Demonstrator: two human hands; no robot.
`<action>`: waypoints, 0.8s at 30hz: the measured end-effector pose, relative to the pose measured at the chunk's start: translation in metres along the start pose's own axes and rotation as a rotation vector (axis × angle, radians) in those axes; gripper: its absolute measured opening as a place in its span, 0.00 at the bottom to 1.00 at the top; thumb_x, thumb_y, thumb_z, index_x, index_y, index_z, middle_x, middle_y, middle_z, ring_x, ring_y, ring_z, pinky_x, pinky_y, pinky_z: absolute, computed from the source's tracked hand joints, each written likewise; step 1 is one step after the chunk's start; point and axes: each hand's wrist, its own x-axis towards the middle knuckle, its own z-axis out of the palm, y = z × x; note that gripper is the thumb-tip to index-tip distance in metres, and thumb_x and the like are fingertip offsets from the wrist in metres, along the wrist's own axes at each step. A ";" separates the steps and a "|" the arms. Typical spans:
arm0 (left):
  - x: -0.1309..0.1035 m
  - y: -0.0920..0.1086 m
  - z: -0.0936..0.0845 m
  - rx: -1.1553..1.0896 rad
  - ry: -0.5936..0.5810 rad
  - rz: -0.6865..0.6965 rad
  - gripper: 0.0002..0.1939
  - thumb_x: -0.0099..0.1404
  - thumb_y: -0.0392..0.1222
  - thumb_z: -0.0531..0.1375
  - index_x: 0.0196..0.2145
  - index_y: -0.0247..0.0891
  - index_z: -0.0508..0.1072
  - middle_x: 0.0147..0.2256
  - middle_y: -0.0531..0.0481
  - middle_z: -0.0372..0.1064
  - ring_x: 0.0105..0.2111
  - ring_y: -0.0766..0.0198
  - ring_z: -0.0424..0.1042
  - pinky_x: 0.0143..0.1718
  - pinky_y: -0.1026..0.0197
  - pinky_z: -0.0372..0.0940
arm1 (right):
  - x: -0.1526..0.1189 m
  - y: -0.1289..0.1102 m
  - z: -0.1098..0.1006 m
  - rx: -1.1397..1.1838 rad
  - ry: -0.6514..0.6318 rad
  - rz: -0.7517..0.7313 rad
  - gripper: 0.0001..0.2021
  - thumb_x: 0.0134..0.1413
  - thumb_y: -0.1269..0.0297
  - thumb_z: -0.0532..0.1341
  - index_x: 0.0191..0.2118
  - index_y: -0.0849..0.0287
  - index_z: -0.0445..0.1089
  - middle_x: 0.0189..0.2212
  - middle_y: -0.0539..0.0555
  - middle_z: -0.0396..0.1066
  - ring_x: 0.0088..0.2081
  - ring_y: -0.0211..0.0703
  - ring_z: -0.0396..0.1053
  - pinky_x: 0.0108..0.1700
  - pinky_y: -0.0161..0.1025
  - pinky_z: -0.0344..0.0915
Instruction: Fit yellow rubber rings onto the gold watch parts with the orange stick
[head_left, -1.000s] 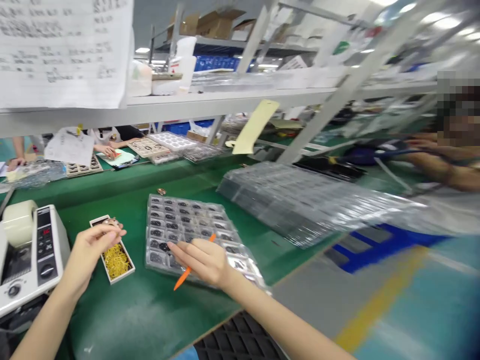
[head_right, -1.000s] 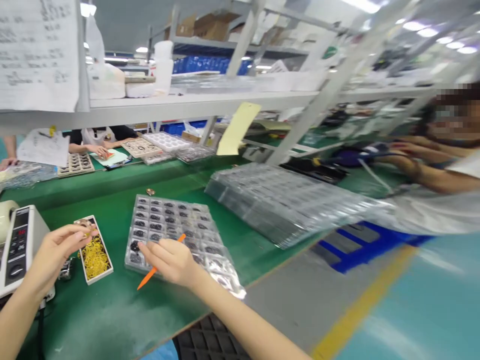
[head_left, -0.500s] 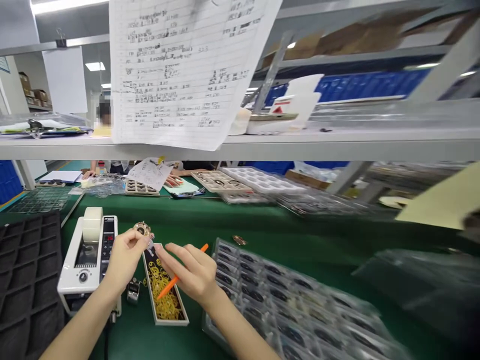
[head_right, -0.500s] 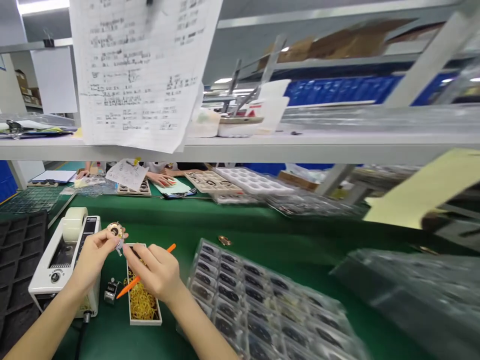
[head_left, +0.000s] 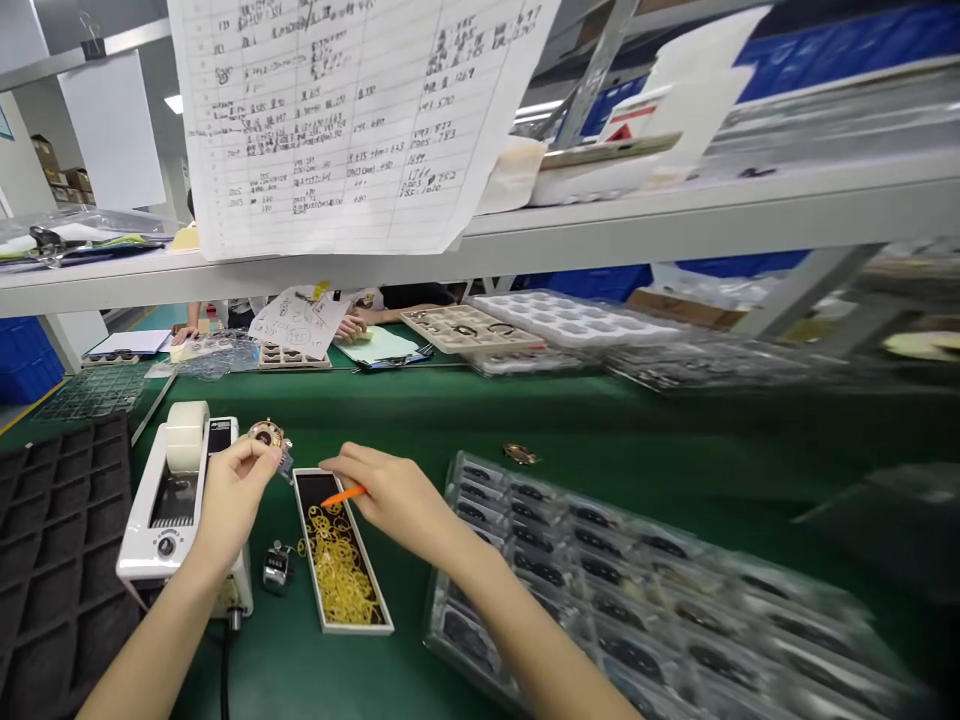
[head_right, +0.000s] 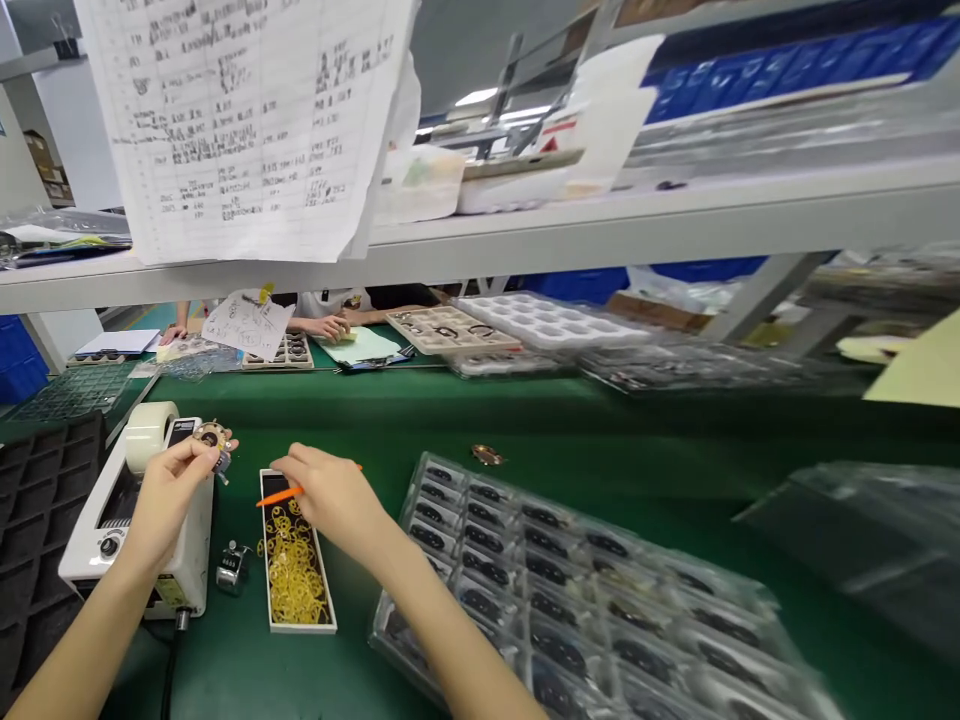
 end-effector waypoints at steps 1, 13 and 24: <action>0.000 0.000 0.000 -0.002 -0.001 -0.012 0.12 0.54 0.48 0.65 0.21 0.38 0.71 0.29 0.48 0.71 0.39 0.55 0.70 0.43 0.58 0.60 | 0.000 0.003 0.000 -0.002 -0.013 0.051 0.11 0.61 0.74 0.54 0.34 0.58 0.73 0.28 0.52 0.72 0.30 0.38 0.70 0.27 0.33 0.55; -0.010 0.007 0.010 -0.121 -0.099 -0.149 0.14 0.53 0.48 0.67 0.21 0.37 0.71 0.27 0.50 0.70 0.34 0.61 0.69 0.39 0.62 0.60 | -0.010 -0.029 -0.027 -0.068 0.568 -0.222 0.12 0.61 0.74 0.56 0.49 0.59 0.69 0.29 0.53 0.70 0.27 0.35 0.67 0.25 0.31 0.59; -0.022 0.015 0.018 -0.266 -0.252 -0.212 0.14 0.59 0.50 0.65 0.26 0.36 0.75 0.31 0.49 0.72 0.38 0.60 0.72 0.44 0.59 0.68 | -0.016 -0.045 -0.037 0.159 0.717 -0.242 0.12 0.61 0.76 0.55 0.43 0.55 0.73 0.29 0.54 0.74 0.27 0.38 0.68 0.27 0.34 0.66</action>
